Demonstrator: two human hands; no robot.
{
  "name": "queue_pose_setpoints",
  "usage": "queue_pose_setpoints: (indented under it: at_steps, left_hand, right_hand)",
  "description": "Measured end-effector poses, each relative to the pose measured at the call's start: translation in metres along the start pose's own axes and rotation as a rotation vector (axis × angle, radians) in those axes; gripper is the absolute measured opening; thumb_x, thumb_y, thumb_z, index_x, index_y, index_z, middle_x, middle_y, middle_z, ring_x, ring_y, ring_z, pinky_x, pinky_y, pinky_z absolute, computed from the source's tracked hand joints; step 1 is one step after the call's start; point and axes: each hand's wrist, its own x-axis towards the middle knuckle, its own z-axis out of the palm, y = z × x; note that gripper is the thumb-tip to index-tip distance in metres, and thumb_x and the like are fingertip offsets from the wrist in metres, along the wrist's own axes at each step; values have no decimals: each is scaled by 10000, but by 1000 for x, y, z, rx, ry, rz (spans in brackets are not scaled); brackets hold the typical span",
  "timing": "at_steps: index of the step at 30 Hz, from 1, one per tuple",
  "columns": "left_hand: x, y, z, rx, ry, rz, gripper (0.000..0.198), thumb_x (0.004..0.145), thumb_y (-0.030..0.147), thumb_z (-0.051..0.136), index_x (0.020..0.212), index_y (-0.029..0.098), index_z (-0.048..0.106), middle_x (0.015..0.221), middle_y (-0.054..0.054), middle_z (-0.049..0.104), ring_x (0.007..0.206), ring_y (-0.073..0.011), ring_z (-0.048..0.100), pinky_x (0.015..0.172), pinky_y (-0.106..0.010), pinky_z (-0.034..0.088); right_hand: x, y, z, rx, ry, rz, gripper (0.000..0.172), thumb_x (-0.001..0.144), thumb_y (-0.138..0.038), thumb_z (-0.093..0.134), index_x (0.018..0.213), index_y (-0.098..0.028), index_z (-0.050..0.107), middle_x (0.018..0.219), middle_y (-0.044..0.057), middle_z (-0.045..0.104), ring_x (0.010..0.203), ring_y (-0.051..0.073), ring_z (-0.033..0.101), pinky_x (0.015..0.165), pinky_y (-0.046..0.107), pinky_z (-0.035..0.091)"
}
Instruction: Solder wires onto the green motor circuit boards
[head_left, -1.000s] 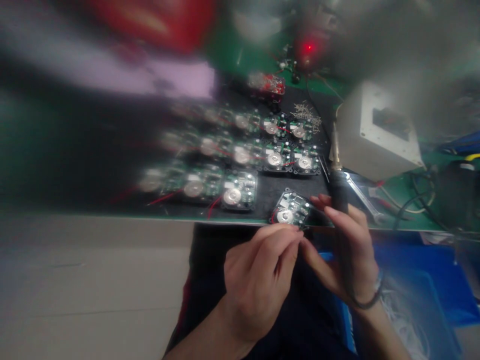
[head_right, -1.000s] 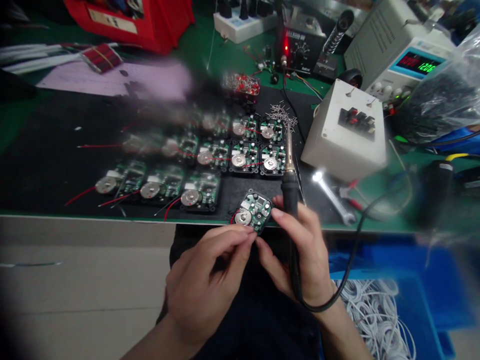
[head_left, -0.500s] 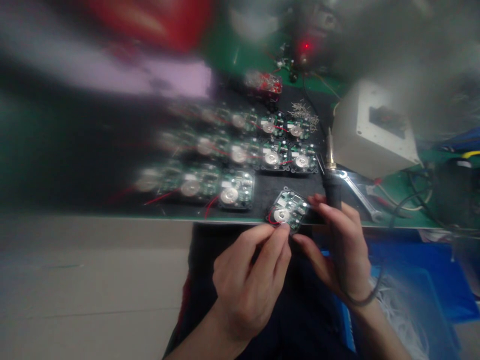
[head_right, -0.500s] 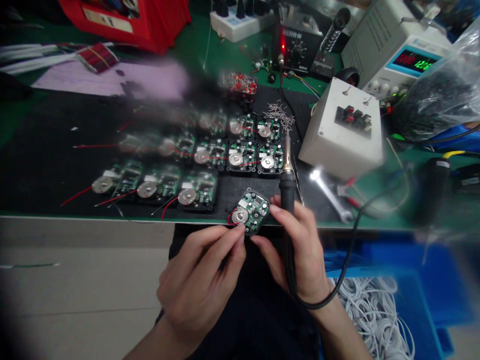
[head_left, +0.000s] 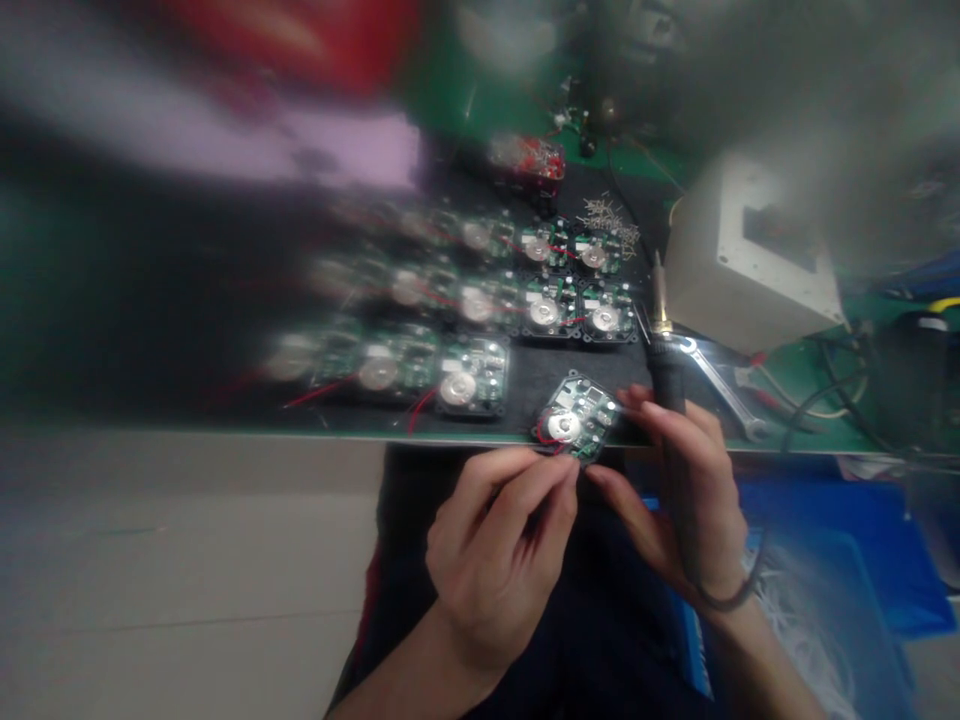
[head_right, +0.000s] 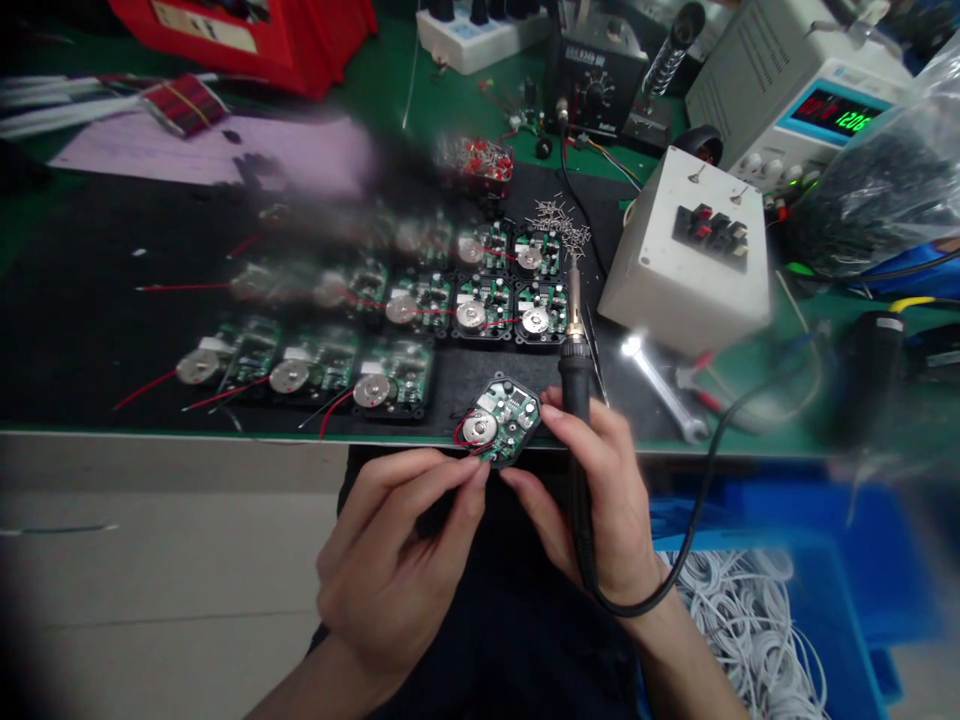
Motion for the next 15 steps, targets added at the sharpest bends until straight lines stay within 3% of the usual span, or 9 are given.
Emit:
queue_pose_setpoints:
  at_steps: [5, 10, 15]
  left_hand:
    - [-2, 4, 9, -53, 44, -110, 221, 851, 40, 815, 1010, 189, 785, 1000, -28, 629, 903, -131, 670, 787, -262, 601]
    - [2, 5, 15, -38, 67, -118, 163, 837, 54, 801, 925, 173, 733, 957, -29, 648, 919, -156, 656, 831, -307, 589]
    - [4, 1, 17, -64, 57, -97, 187, 815, 41, 797, 923, 178, 727, 960, -24, 636, 916, -153, 658, 820, -300, 594]
  right_hand:
    - [-3, 4, 0, -31, -12, 1, 835, 888, -134, 826, 1588, -326, 414, 1516, 116, 521, 1377, 332, 571, 1135, 591, 537]
    - [-7, 7, 1, -76, -24, 9, 861, 897, -180, 834, 1612, -317, 375, 1549, 110, 506, 1452, 320, 497, 1177, 566, 505]
    - [-9, 7, 3, -45, -10, 22, 854, 906, -186, 825, 1615, -322, 368, 1570, 112, 477, 1437, 321, 519, 1173, 565, 516]
